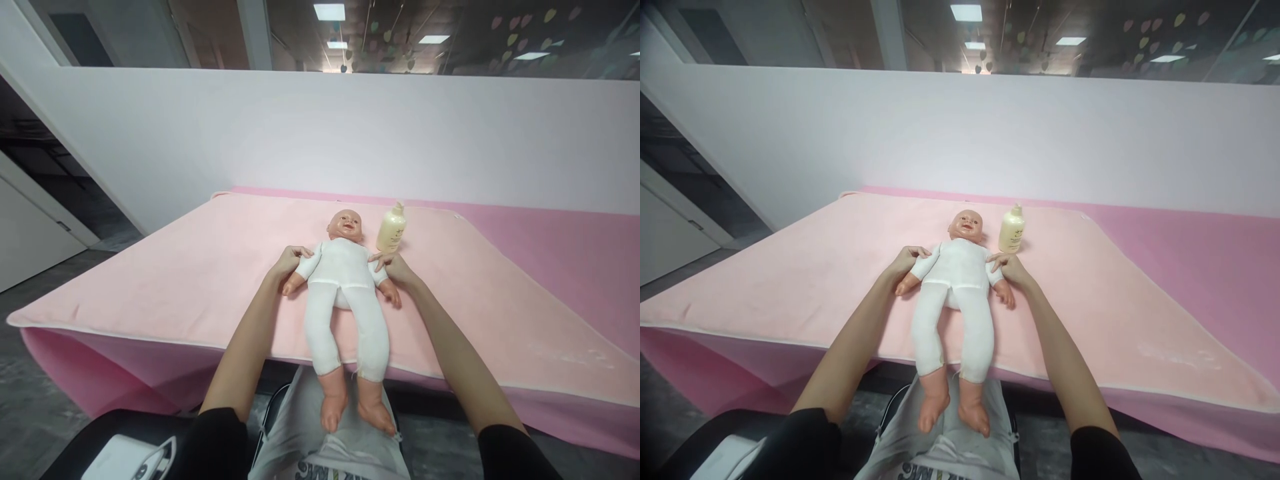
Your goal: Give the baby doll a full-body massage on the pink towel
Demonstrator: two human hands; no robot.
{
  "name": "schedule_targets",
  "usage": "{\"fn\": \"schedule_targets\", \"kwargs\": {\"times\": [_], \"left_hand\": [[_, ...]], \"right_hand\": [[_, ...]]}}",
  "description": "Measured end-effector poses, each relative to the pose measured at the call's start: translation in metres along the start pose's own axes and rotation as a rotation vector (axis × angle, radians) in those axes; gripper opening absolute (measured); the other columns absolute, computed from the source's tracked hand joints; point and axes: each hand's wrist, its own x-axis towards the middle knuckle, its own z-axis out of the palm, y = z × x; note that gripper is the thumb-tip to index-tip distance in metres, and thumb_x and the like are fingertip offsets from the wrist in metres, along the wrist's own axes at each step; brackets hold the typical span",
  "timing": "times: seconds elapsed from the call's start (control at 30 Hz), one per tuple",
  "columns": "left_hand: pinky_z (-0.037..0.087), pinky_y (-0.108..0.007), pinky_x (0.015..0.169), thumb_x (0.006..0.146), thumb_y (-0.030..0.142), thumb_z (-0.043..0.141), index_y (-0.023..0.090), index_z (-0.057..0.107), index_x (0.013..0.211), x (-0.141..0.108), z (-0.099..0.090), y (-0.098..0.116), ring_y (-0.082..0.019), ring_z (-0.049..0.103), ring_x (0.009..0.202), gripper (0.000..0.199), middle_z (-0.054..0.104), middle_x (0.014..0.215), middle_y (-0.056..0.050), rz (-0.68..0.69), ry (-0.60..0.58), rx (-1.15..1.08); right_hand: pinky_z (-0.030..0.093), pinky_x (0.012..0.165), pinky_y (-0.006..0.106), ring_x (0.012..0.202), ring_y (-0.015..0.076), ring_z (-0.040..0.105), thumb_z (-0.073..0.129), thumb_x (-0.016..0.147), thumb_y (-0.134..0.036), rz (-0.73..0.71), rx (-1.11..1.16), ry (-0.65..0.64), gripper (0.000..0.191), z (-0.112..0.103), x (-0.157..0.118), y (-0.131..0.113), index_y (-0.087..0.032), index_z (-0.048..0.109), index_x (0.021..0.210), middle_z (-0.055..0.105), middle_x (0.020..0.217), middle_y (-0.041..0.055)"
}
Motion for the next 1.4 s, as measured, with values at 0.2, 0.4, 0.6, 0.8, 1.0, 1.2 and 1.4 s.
{"fn": "schedule_targets", "kwargs": {"times": [0.2,0.4,0.6,0.8,1.0,1.2,1.4], "left_hand": [[0.048,-0.035,0.080,0.054,0.031,0.074,0.013,0.072,0.087,-0.008,0.008,0.015,-0.026,0.062,0.092,0.038,0.070,0.097,-0.011,-0.047,0.007,-0.110],[0.044,-0.027,0.068,0.063,0.050,0.068,0.016,0.068,0.082,-0.002,0.016,0.009,-0.017,0.058,0.072,0.039,0.067,0.078,-0.005,0.070,0.073,0.027],[0.031,-0.027,0.055,0.077,0.058,0.048,0.018,0.055,0.058,0.006,0.020,-0.003,-0.015,0.047,0.054,0.045,0.053,0.054,-0.001,0.077,0.241,0.461],[0.033,-0.027,0.057,0.076,0.055,0.052,0.017,0.055,0.058,0.003,0.023,0.000,-0.014,0.048,0.056,0.042,0.053,0.054,-0.001,0.058,0.259,0.387],[0.044,-0.030,0.071,0.057,0.039,0.076,0.014,0.068,0.085,-0.001,0.013,0.005,-0.019,0.060,0.074,0.038,0.067,0.080,-0.006,0.032,0.008,0.042],[0.046,-0.035,0.077,0.046,0.030,0.079,0.012,0.070,0.079,-0.007,0.014,0.010,-0.023,0.062,0.082,0.038,0.069,0.086,-0.008,0.012,-0.011,-0.048],[0.046,-0.036,0.082,0.037,0.029,0.080,0.015,0.062,0.051,-0.002,0.012,0.011,-0.022,0.062,0.083,0.027,0.068,0.089,-0.010,0.051,0.045,0.028]], "right_hand": [[0.046,0.089,0.038,0.102,0.0237,0.059,0.066,0.060,-0.020,0.078,0.148,0.074,0.027,-0.002,-0.003,-0.003,-0.021,0.073,0.086,0.067,0.108,0.0058],[0.046,0.086,0.036,0.096,0.0226,0.059,0.061,0.071,-0.037,-0.003,-0.049,0.152,0.032,0.008,0.008,0.000,-0.019,0.068,0.096,0.068,0.100,0.0038],[0.043,0.081,0.035,0.086,0.0233,0.057,0.049,0.078,-0.044,0.055,-0.343,0.275,0.033,0.017,0.019,0.008,-0.017,0.062,0.091,0.066,0.092,0.0072],[0.043,0.081,0.035,0.088,0.0239,0.057,0.049,0.079,-0.046,0.122,-0.385,0.329,0.032,0.020,0.021,0.007,-0.017,0.060,0.088,0.066,0.089,0.0079],[0.047,0.085,0.038,0.093,0.0240,0.060,0.070,0.065,-0.044,0.128,-0.029,0.142,0.039,0.003,0.005,-0.002,-0.017,0.068,0.093,0.069,0.099,0.0066],[0.048,0.086,0.040,0.096,0.0260,0.061,0.072,0.053,-0.019,0.157,0.080,0.036,0.026,-0.006,-0.004,-0.013,-0.018,0.074,0.079,0.069,0.099,0.0078],[0.045,0.091,0.038,0.100,0.0240,0.060,0.064,0.053,-0.020,0.096,0.031,0.022,0.014,-0.007,-0.001,-0.003,-0.020,0.073,0.063,0.068,0.102,0.0082]]}}
